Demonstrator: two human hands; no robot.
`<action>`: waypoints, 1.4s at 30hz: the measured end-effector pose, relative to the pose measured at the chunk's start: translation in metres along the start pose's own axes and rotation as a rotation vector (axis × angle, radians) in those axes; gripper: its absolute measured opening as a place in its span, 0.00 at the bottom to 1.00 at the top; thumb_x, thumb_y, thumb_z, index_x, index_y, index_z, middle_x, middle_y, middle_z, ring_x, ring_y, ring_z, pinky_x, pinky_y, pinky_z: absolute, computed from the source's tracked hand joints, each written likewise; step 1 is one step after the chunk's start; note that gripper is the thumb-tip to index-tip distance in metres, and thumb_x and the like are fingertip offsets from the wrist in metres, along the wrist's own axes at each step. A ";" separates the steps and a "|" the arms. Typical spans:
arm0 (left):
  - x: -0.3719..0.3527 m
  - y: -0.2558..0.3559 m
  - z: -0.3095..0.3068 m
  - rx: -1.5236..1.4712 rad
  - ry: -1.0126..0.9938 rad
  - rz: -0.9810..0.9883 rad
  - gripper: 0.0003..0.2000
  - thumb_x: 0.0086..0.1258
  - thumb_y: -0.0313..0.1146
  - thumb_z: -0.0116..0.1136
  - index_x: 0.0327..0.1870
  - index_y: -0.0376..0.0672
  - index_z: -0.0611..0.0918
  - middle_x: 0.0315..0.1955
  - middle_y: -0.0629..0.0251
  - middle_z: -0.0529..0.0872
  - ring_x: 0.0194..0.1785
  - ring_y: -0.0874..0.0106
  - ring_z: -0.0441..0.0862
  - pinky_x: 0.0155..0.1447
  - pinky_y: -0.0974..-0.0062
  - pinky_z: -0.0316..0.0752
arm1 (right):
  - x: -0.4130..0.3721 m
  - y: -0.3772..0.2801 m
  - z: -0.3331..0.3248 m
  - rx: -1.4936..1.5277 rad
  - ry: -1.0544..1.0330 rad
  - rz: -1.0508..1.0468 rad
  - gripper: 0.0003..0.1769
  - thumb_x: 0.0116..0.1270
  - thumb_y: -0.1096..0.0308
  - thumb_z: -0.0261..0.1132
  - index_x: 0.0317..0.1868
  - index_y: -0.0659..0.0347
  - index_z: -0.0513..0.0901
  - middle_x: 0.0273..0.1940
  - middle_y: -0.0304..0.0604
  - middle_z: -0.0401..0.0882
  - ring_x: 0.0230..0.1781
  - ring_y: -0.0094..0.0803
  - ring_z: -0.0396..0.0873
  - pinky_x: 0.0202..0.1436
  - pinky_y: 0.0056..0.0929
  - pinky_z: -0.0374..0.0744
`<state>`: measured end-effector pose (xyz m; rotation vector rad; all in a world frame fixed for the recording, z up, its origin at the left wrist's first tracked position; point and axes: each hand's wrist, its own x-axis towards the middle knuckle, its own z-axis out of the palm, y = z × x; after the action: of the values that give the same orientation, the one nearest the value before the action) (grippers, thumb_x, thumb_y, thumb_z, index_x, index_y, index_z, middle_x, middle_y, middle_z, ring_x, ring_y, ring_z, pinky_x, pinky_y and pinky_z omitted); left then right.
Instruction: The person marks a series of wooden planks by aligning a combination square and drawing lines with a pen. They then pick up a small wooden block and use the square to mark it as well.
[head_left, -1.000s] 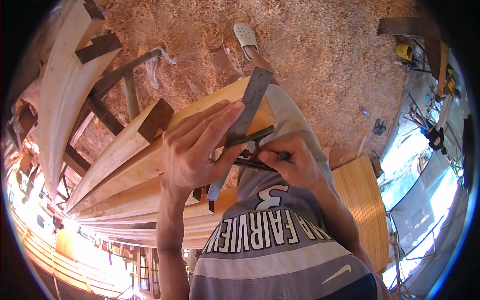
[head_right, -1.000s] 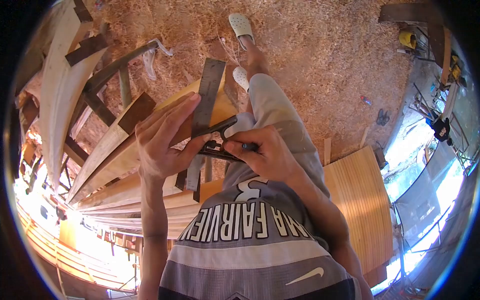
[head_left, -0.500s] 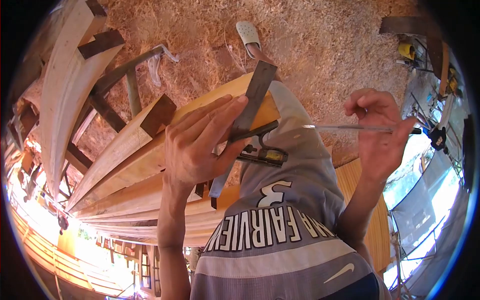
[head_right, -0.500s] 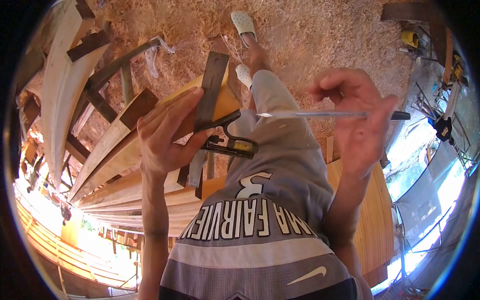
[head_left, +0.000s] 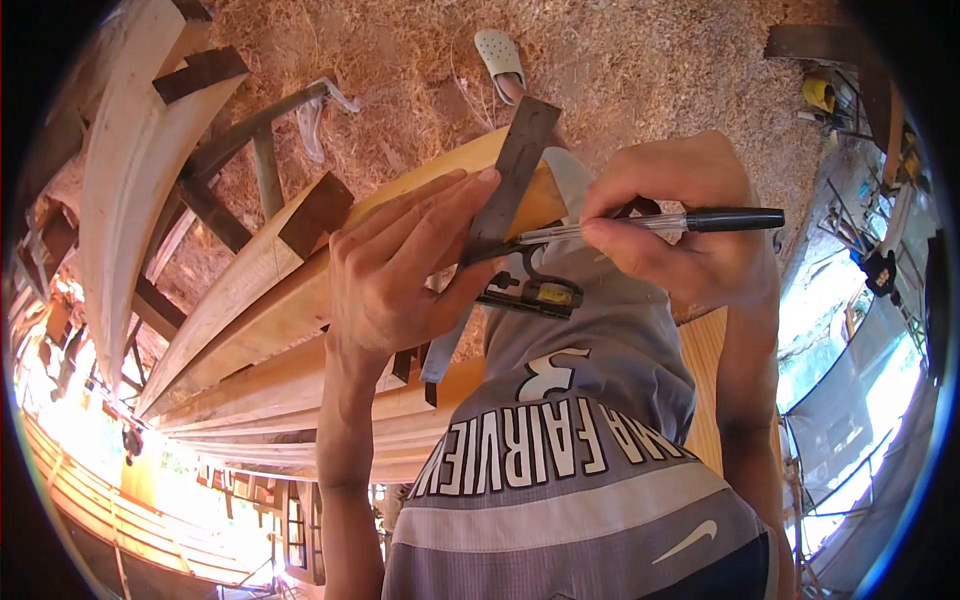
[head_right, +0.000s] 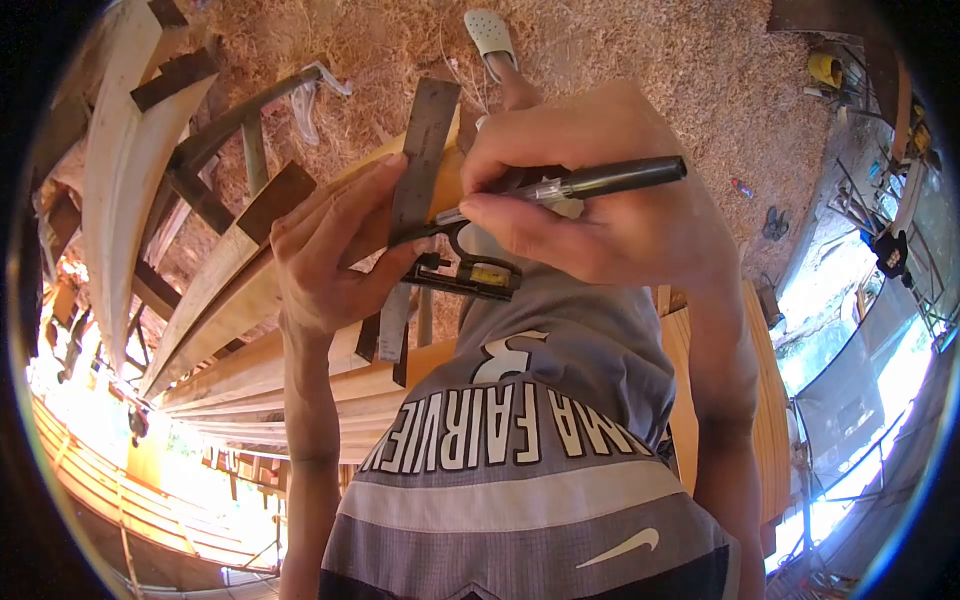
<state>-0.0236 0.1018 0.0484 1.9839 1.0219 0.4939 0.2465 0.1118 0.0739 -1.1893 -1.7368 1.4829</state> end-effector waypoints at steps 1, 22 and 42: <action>0.000 0.000 0.000 0.000 -0.001 -0.002 0.33 0.49 0.28 0.79 0.63 0.42 0.84 0.50 0.57 0.92 0.53 0.59 0.91 0.53 0.66 0.85 | 0.001 0.001 0.002 0.037 -0.008 -0.015 0.05 0.59 0.73 0.72 0.33 0.65 0.86 0.27 0.43 0.85 0.23 0.32 0.82 0.27 0.28 0.75; 0.000 0.000 0.000 -0.008 -0.010 -0.033 0.33 0.47 0.28 0.79 0.61 0.41 0.85 0.49 0.56 0.92 0.52 0.59 0.91 0.52 0.67 0.86 | -0.006 -0.001 -0.009 0.011 -0.022 -0.063 0.06 0.60 0.72 0.73 0.37 0.64 0.87 0.29 0.46 0.86 0.26 0.39 0.84 0.30 0.33 0.78; -0.001 0.000 0.000 0.000 -0.031 0.016 0.32 0.48 0.28 0.80 0.60 0.35 0.85 0.50 0.49 0.91 0.51 0.55 0.91 0.54 0.65 0.85 | -0.020 0.000 -0.029 0.115 0.006 0.015 0.05 0.61 0.72 0.72 0.35 0.64 0.88 0.31 0.46 0.87 0.30 0.36 0.84 0.36 0.31 0.76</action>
<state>-0.0242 0.1015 0.0480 1.9949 0.9882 0.4705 0.2804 0.1080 0.0830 -1.1484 -1.6193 1.5644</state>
